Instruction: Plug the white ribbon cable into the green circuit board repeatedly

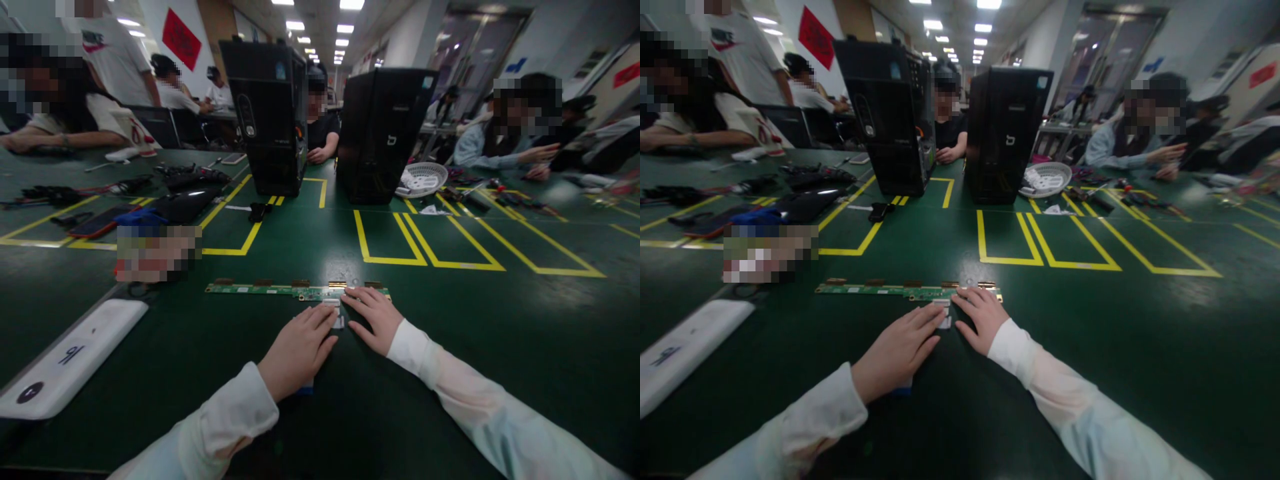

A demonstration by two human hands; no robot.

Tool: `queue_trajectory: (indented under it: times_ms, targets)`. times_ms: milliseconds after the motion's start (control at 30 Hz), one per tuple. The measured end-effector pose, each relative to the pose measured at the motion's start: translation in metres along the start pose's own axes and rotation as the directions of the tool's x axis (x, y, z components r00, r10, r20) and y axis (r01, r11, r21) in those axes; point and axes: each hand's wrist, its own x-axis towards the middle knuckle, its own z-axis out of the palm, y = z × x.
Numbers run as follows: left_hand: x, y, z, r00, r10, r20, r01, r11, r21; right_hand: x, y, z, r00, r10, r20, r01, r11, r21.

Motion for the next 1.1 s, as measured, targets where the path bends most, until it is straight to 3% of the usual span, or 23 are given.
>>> queue_trajectory:
  times_ms: [367, 567, 733, 933, 1100]
  targets:
    - [0.001, -0.005, -0.009, 1.000, -0.005, 0.005, 0.006, 0.996, -0.086, 0.000, 0.000, 0.000, 1.000, 0.000, 0.008, 0.000, 1.000, -0.022]
    - [-0.006, -0.016, -0.029, 0.997, -0.078, -0.027, 0.073, 0.984, -0.162, 0.000, 0.005, 0.006, 1.000, -0.027, 0.005, 0.027, 0.998, -0.052]
    - [-0.039, -0.024, -0.035, 0.982, -0.179, -0.058, 0.176, 0.982, -0.062, -0.001, 0.007, 0.008, 0.999, -0.037, 0.004, 0.038, 0.997, -0.063]
    - [-0.096, -0.043, -0.014, 0.938, -0.325, -0.119, 0.334, 0.940, 0.066, -0.002, 0.007, 0.009, 1.000, -0.026, 0.015, 0.027, 0.997, -0.070]
    - [-0.118, -0.056, 0.001, 0.919, -0.346, -0.189, 0.369, 0.924, 0.104, -0.002, 0.003, 0.004, 0.999, -0.018, 0.032, 0.021, 0.997, -0.072]
